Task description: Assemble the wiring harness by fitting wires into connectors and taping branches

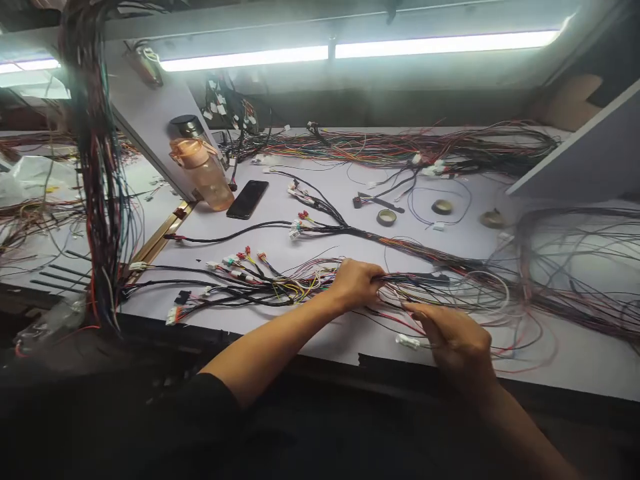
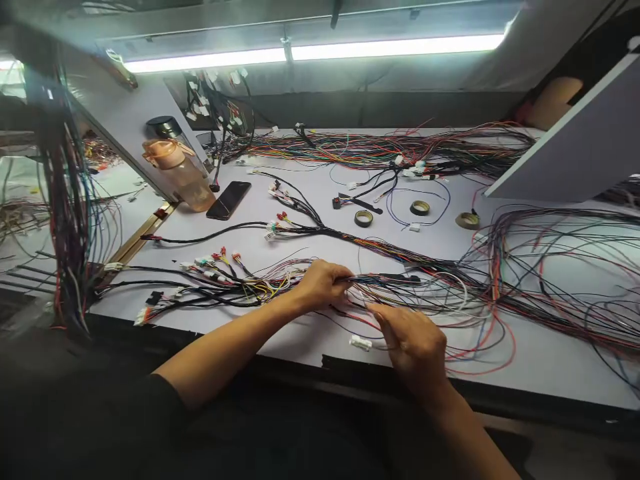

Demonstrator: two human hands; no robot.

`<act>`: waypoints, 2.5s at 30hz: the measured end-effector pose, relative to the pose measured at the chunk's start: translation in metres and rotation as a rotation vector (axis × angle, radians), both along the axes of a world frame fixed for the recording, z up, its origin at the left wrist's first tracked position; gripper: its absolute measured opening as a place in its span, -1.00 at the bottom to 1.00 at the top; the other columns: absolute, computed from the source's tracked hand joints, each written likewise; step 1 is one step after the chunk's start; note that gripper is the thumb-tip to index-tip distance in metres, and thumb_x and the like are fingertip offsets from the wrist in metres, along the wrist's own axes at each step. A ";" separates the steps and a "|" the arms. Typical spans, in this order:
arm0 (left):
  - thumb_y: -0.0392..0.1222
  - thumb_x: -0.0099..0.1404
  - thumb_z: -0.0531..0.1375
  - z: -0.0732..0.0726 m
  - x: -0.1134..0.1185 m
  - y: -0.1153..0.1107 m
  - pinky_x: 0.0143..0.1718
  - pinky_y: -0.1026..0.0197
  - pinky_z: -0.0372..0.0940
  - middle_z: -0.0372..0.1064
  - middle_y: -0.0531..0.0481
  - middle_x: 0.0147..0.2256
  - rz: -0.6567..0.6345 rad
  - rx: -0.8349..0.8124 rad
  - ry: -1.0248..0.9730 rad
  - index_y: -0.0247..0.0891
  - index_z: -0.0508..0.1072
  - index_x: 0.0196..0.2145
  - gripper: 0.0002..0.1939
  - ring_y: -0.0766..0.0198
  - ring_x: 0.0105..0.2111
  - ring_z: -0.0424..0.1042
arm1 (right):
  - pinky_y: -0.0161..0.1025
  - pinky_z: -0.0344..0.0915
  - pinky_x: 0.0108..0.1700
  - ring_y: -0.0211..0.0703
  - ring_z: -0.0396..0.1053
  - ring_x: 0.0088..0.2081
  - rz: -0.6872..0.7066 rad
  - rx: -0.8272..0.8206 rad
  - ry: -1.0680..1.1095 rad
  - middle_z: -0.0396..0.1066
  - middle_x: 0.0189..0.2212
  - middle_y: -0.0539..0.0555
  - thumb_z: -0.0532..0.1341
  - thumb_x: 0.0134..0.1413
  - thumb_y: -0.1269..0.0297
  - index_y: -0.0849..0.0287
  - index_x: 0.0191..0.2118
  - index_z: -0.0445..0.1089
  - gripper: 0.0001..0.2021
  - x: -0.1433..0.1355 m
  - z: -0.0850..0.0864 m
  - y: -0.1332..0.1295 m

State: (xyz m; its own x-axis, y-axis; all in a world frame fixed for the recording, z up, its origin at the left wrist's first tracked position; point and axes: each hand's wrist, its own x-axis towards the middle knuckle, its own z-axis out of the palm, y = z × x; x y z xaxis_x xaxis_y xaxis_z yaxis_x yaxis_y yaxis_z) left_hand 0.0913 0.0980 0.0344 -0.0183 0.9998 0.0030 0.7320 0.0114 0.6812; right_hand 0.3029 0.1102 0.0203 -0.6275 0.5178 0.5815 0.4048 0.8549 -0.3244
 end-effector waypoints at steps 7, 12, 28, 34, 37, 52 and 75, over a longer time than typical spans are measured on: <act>-0.19 0.23 0.20 -0.005 0.001 0.007 -0.01 -0.01 0.08 0.54 -0.08 -0.25 -0.045 0.117 0.123 -0.18 0.55 -0.22 -0.82 0.11 -0.20 0.45 | -0.24 0.33 -0.26 -0.21 0.49 -0.28 0.019 -0.006 0.278 0.55 -0.24 0.04 0.21 0.11 0.54 0.07 0.00 0.40 -0.65 -0.010 0.021 -0.012; -0.16 0.31 0.15 0.018 -0.008 -0.019 0.04 0.00 0.06 0.51 -0.08 -0.12 -0.039 0.268 -0.147 -0.17 0.53 -0.15 -0.79 0.14 -0.10 0.41 | -0.27 0.35 -0.27 -0.23 0.50 -0.33 -0.093 0.063 0.293 0.56 -0.30 0.02 0.23 0.10 0.53 0.07 0.01 0.40 -0.63 -0.019 0.032 -0.001; -0.06 0.25 0.24 0.036 -0.070 -0.126 -0.22 0.21 0.36 0.42 0.07 -0.52 0.701 0.700 -1.191 -0.24 0.48 -0.32 -0.81 0.36 -0.47 0.43 | -0.26 0.16 -0.41 -0.26 0.41 -0.43 -0.053 0.060 -0.069 0.54 -0.31 -0.05 0.20 0.17 0.18 0.00 -0.03 0.43 -0.74 -0.114 0.079 0.046; -0.11 0.11 0.35 0.027 -0.114 -0.156 -0.19 0.17 0.40 0.52 0.00 -0.40 0.953 0.704 -1.206 -0.27 0.44 -0.26 -0.72 0.30 -0.40 0.51 | -0.31 0.07 -0.46 -0.24 0.40 -0.37 0.081 -0.265 -0.368 0.51 -0.31 -0.05 0.23 0.09 0.17 0.01 -0.20 0.48 -0.83 -0.154 0.060 0.030; -0.16 0.10 0.37 0.016 -0.109 -0.177 -0.21 0.20 0.41 0.53 -0.01 -0.36 1.005 0.685 -1.228 -0.24 0.43 -0.22 -0.70 0.31 -0.41 0.51 | -0.31 0.06 -0.45 -0.21 0.39 -0.34 0.103 -0.303 -0.438 0.51 -0.29 -0.05 0.18 0.14 0.17 0.01 -0.25 0.48 -0.85 -0.158 0.043 0.027; -0.10 0.07 0.38 -0.001 -0.080 -0.207 -0.33 0.24 0.43 0.53 0.00 -0.42 1.117 0.534 -1.494 -0.27 0.43 -0.30 -0.70 0.32 -0.50 0.50 | -0.17 0.00 -0.25 -0.16 0.31 -0.31 0.181 -0.055 -0.397 0.48 -0.41 0.04 0.04 0.26 0.06 0.04 -0.34 0.52 -0.65 -0.185 0.025 -0.002; -0.16 0.04 0.39 -0.011 -0.083 -0.154 -0.27 0.34 0.28 0.52 0.01 -0.31 1.119 0.603 -1.586 -0.30 0.53 -0.35 -0.78 0.41 -0.36 0.44 | -0.18 0.00 -0.18 -0.20 0.36 -0.27 0.435 -0.227 -0.177 0.52 -0.39 -0.01 0.10 0.27 0.15 0.10 -0.37 0.48 -0.72 -0.235 0.012 -0.058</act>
State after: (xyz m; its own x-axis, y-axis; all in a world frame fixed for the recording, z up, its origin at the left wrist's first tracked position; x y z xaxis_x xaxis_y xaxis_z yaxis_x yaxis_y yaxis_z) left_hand 0.0080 -0.0559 0.0237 -0.8228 0.4290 -0.3728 -0.5577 -0.4829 0.6752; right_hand 0.0680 0.0520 0.0321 -0.8914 0.2877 0.3502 0.0933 0.8726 -0.4795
